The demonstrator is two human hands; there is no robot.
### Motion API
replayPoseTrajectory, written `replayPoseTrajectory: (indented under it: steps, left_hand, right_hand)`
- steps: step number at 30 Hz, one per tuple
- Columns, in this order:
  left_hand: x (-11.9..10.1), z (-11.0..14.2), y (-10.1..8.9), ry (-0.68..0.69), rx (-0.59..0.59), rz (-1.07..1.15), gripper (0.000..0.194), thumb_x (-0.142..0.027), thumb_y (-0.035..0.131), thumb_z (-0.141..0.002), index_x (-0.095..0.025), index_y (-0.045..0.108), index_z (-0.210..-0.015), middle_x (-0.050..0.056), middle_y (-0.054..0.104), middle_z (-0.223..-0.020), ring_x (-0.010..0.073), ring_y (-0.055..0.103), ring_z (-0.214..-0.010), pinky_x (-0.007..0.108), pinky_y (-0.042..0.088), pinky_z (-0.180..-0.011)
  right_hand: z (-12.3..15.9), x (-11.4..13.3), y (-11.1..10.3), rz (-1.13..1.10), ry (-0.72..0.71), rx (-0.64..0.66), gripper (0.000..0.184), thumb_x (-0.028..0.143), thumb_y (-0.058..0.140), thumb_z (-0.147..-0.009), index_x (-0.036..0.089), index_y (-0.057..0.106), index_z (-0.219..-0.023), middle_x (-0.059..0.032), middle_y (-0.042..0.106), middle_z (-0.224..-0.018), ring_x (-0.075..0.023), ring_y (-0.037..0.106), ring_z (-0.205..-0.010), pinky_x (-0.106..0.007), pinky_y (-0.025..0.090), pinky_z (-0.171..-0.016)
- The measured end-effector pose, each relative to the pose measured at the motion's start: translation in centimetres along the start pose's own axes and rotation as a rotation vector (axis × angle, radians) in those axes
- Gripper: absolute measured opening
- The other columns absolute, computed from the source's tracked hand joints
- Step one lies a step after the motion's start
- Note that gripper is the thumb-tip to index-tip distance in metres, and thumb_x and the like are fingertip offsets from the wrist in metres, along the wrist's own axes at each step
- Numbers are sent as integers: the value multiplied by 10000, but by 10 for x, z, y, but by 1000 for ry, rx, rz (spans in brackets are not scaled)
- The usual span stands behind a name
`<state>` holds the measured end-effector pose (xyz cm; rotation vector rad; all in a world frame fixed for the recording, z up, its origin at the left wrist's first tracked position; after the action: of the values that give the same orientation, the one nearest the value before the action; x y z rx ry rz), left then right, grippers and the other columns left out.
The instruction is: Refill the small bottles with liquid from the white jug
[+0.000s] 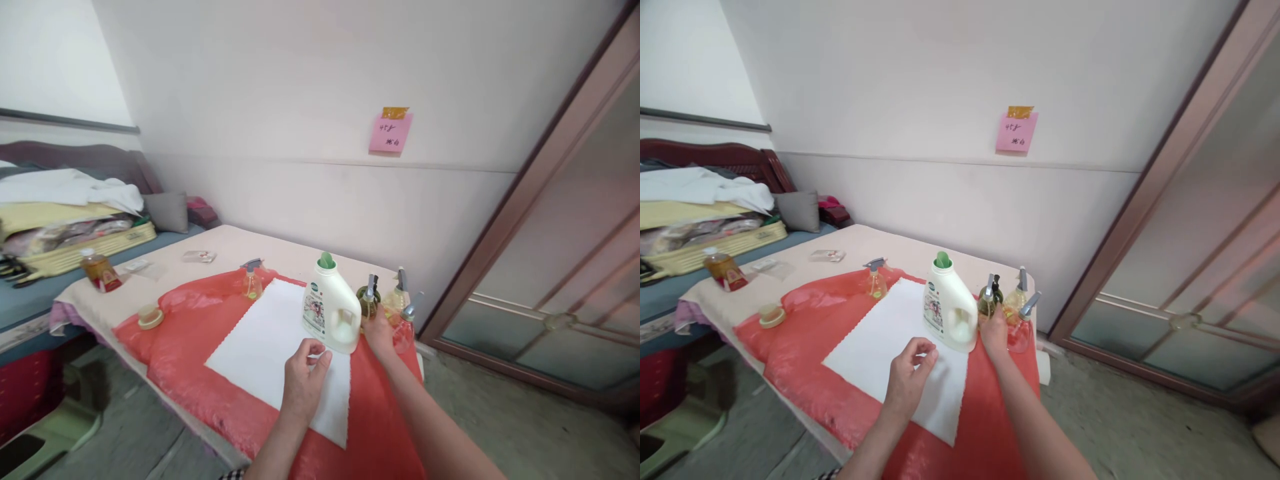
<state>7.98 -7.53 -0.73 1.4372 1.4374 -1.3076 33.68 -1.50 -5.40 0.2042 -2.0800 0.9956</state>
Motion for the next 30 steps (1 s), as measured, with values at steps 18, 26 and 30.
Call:
replayPoseTrajectory:
  steps: [18, 26, 30]
  left_hand:
    - [15, -1, -12, -54, -99, -51, 160, -350, 545, -819, -204, 600, -786, 12, 642, -776, 183, 601, -796, 288, 439, -722]
    - [37, -4, -24, -119, -163, -87, 171, -331, 534, -781, -189, 590, -703, 1, 610, -667, 162, 572, -672, 273, 431, -638]
    - [32, -48, -53, -79, -189, -294, 182, -332, 518, -764, -188, 569, -665, -4, 589, -615, 164, 573, -632, 268, 437, -613]
  right_hand:
    - [174, -2, -18, 22, -519, 287, 268, 326, 426, -912, 227, 675, -921, -45, 731, -799, -208, 705, -650, -293, 559, -554]
    - [168, 10, -5, -1, -532, 320, 340, 345, 362, -955, 246, 668, -845, -38, 724, -761, -200, 706, -647, -260, 512, -522]
    - [170, 14, -6, 28, -585, 282, 340, 334, 339, -970, 249, 642, -841, -23, 710, -722, -180, 689, -581, -245, 484, -474]
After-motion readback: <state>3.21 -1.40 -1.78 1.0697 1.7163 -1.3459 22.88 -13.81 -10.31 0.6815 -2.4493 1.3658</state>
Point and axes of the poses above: each hand's wrist, its own z-axis away from the middle knuckle, its own y-axis out of the palm, x = y × z, the point moved 4 cm from there along -z, towards the middle knuckle
